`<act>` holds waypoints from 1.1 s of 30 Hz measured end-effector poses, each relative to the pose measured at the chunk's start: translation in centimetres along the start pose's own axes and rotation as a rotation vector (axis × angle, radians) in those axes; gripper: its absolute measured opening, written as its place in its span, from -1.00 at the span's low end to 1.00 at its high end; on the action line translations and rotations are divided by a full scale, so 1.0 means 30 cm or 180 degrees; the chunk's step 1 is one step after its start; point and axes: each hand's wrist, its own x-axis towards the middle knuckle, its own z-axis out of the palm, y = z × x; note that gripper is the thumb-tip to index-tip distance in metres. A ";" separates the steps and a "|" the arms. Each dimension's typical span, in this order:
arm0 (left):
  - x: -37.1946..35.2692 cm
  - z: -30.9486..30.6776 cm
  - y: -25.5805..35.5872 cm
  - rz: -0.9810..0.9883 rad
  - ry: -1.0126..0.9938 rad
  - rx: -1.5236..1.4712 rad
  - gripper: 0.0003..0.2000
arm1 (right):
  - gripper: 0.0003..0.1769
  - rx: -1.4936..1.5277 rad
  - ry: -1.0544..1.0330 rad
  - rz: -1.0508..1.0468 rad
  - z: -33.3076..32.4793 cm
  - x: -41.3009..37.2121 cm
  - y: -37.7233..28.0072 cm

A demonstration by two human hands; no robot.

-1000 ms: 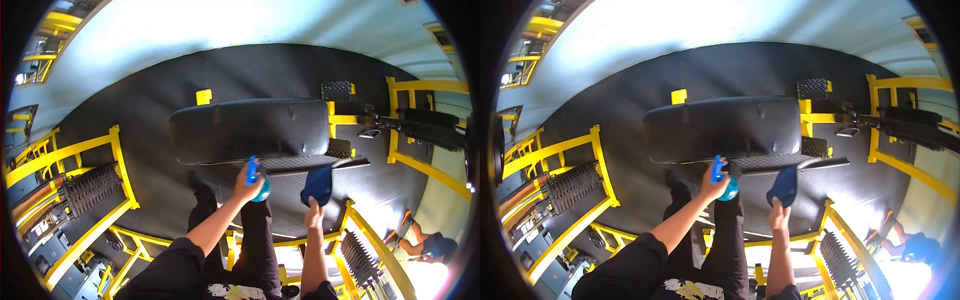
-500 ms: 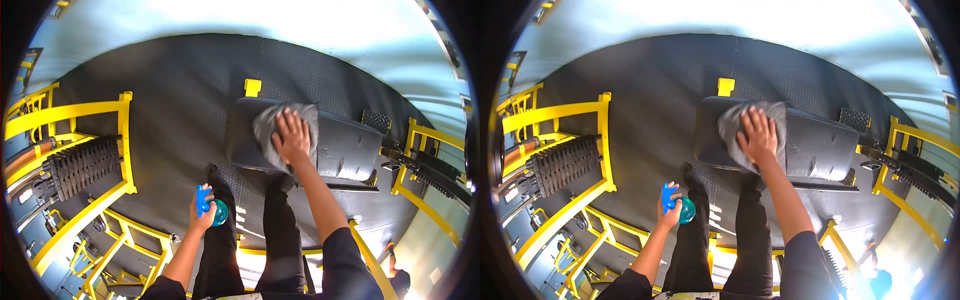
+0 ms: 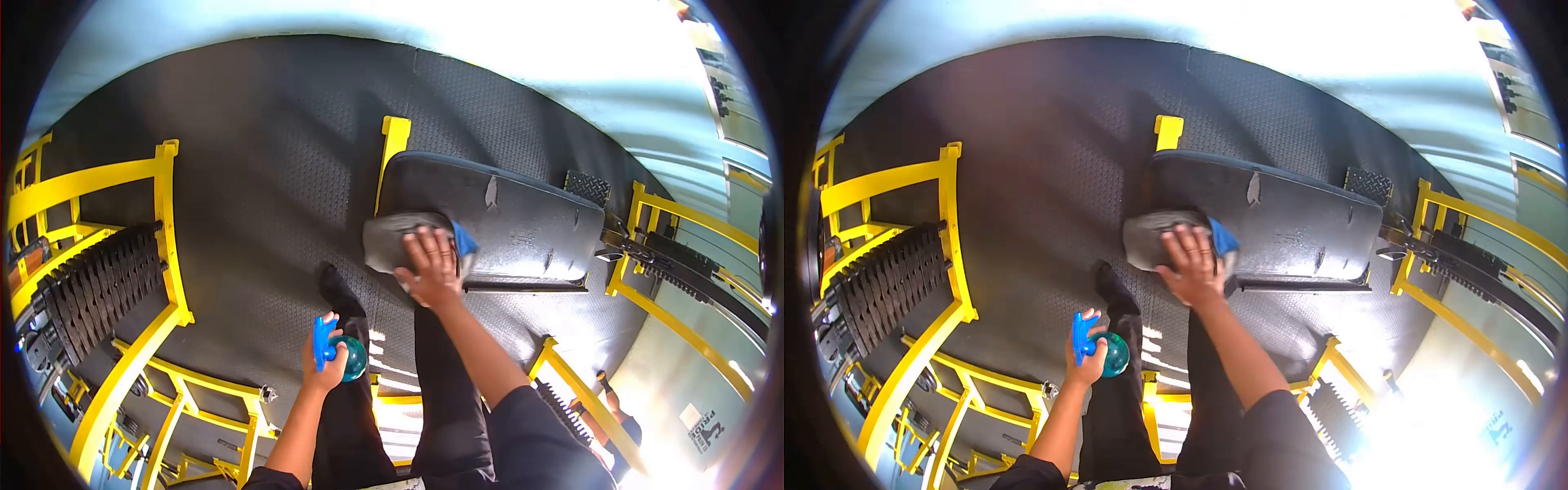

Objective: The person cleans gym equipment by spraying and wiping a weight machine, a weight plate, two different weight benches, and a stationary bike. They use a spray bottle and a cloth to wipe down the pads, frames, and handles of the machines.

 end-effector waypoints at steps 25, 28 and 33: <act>-0.017 0.189 0.100 -0.0233 -0.0312 0.0219 -0.39 | -0.46 -0.0279 0.0618 0.0516 -0.158 0.521 -0.080; -0.019 0.219 0.126 -0.0354 -0.0306 0.0254 -0.39 | -0.09 0.0594 0.0691 -0.0260 -0.086 0.239 -0.111; -0.031 0.210 0.146 -0.0129 -0.0250 0.0402 -0.37 | -0.07 0.0987 -0.1556 0.0951 -0.065 -0.100 0.310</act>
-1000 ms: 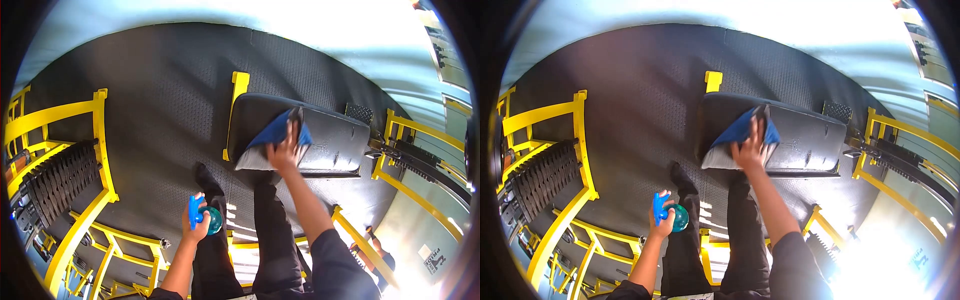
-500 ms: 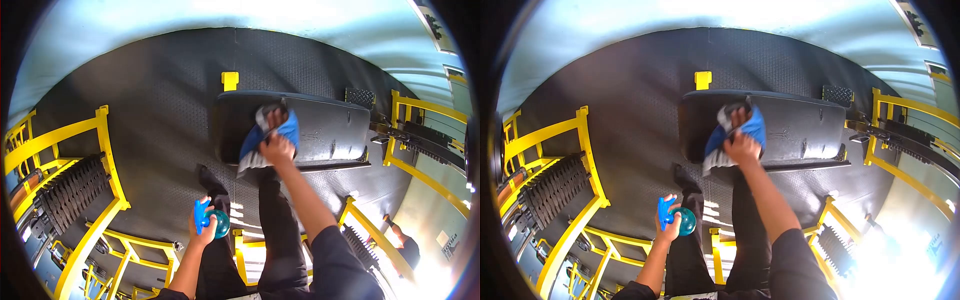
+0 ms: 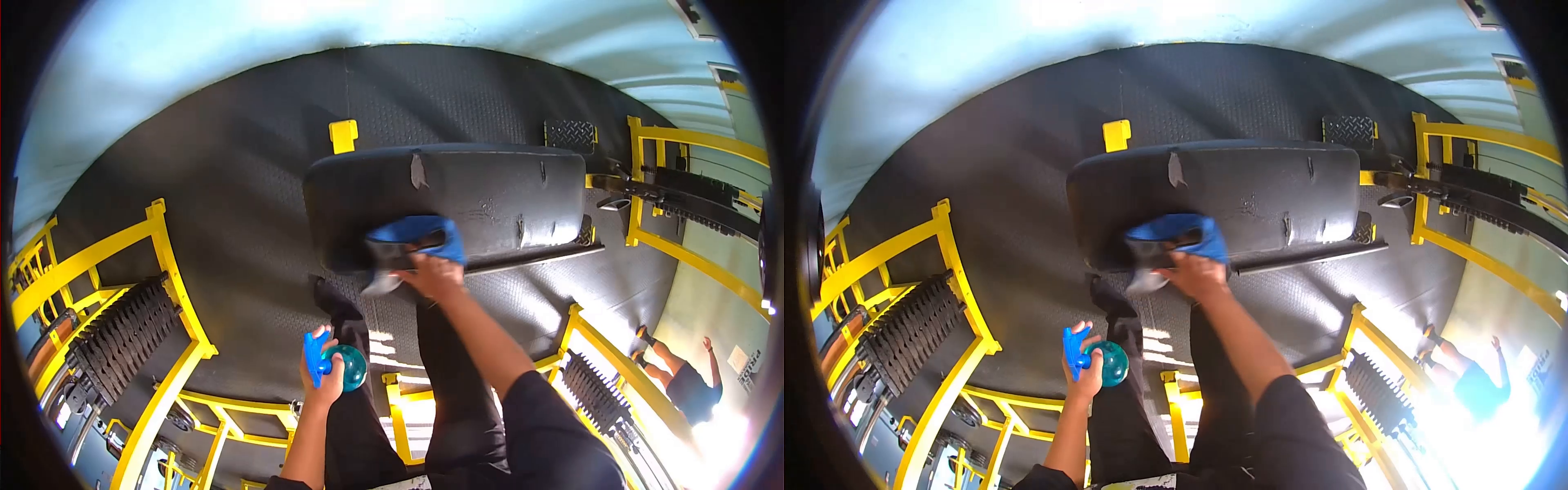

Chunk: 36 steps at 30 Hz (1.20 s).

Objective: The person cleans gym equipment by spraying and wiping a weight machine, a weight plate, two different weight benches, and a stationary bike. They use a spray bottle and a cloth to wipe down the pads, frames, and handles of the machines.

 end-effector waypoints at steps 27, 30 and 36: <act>0.076 0.309 0.161 0.0005 -0.0490 0.0477 -0.44 | -0.22 0.0233 0.2820 -0.0913 -0.224 0.170 0.040; 0.059 0.327 0.182 0.0084 -0.0412 0.0384 -0.47 | -0.19 0.0545 0.1679 -0.0653 -0.155 -0.009 0.231; 0.074 0.341 0.203 -0.0015 -0.0614 0.0403 -0.44 | -0.28 -0.0607 0.2994 0.0355 -0.320 0.118 0.549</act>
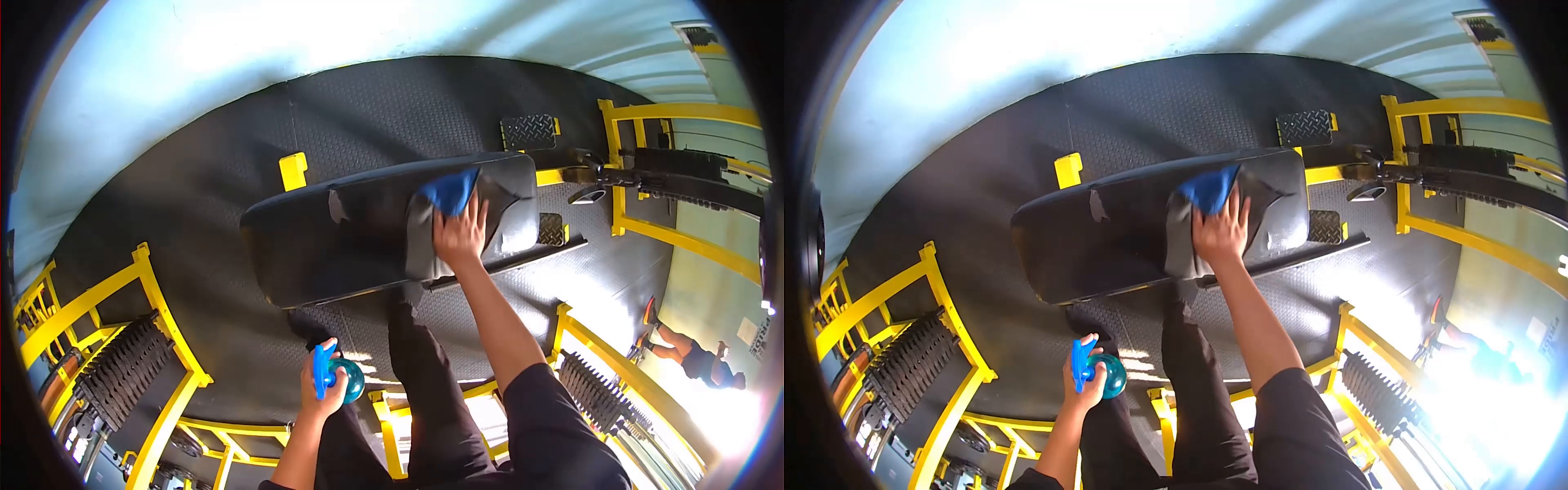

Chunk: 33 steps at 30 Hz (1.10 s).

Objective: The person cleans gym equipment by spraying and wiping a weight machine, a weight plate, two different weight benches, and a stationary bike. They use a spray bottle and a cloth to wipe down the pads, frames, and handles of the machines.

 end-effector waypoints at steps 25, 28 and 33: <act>0.161 0.267 0.243 0.0150 -0.0396 0.0523 -0.49 | -0.11 0.1034 -0.1201 0.0496 -0.083 -0.165 0.147; 0.143 0.275 0.304 0.0060 -0.0471 0.0627 -0.48 | -0.29 0.0206 -0.0027 0.0734 0.047 -0.221 0.408; 0.162 0.324 0.300 0.0079 -0.0454 0.0422 -0.51 | -0.33 0.0221 0.0833 0.1199 -0.076 0.322 0.332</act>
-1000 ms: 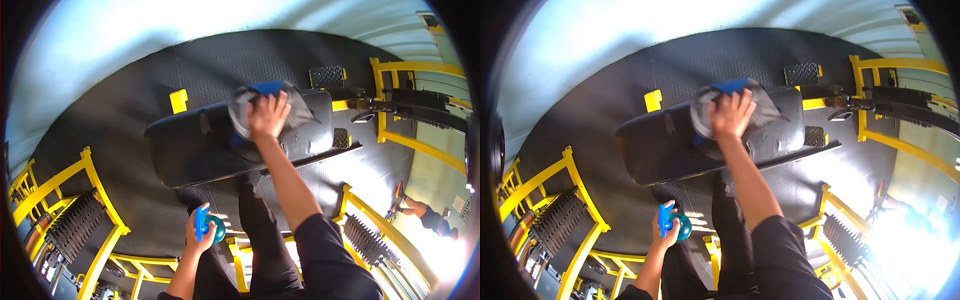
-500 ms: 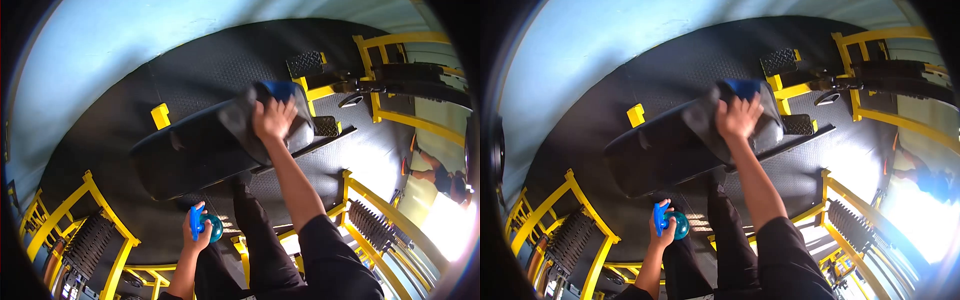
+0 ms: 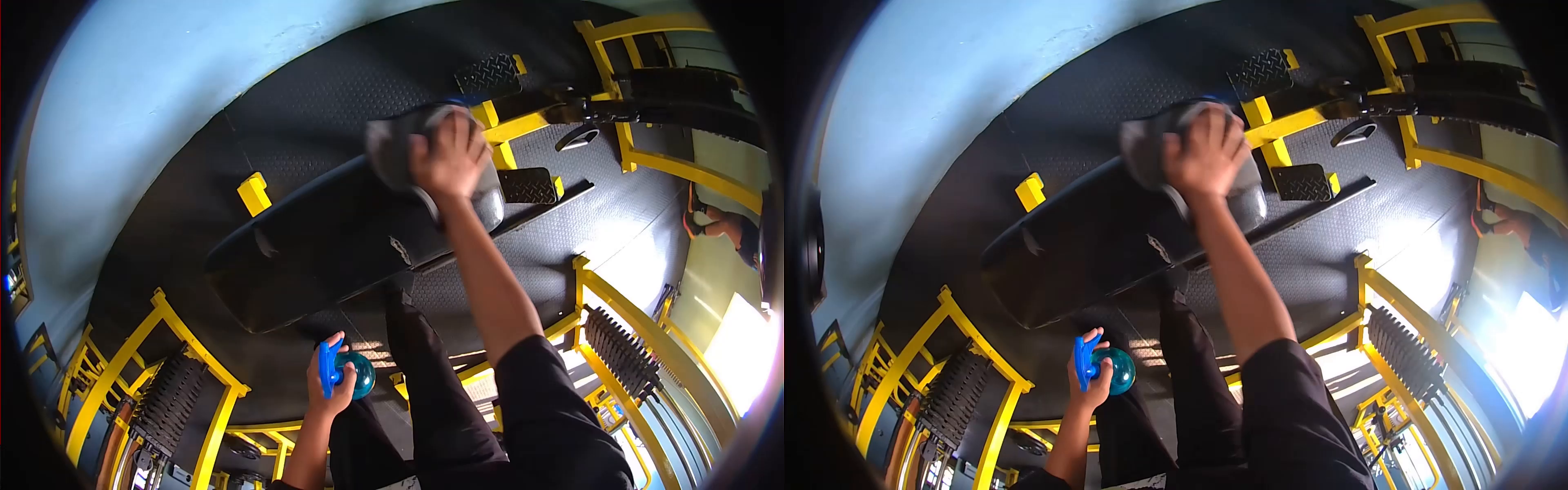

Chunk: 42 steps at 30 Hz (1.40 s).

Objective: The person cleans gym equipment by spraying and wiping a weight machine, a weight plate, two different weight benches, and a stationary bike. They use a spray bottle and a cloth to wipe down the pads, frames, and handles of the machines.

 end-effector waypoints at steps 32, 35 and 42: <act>-0.148 -0.082 -0.111 -0.0230 0.0188 -0.0285 -0.48 | -0.22 0.0582 -0.1174 -0.0879 0.023 -0.388 -0.614; -0.203 -0.160 -0.191 -0.0234 0.0321 -0.0470 -0.46 | -0.30 0.0616 -0.1252 -0.0943 0.047 -0.461 -0.796; -0.346 -0.348 -0.429 -0.0351 0.0611 -0.0560 -0.40 | -0.37 0.0825 -0.1617 -0.1493 0.066 -0.717 -1.240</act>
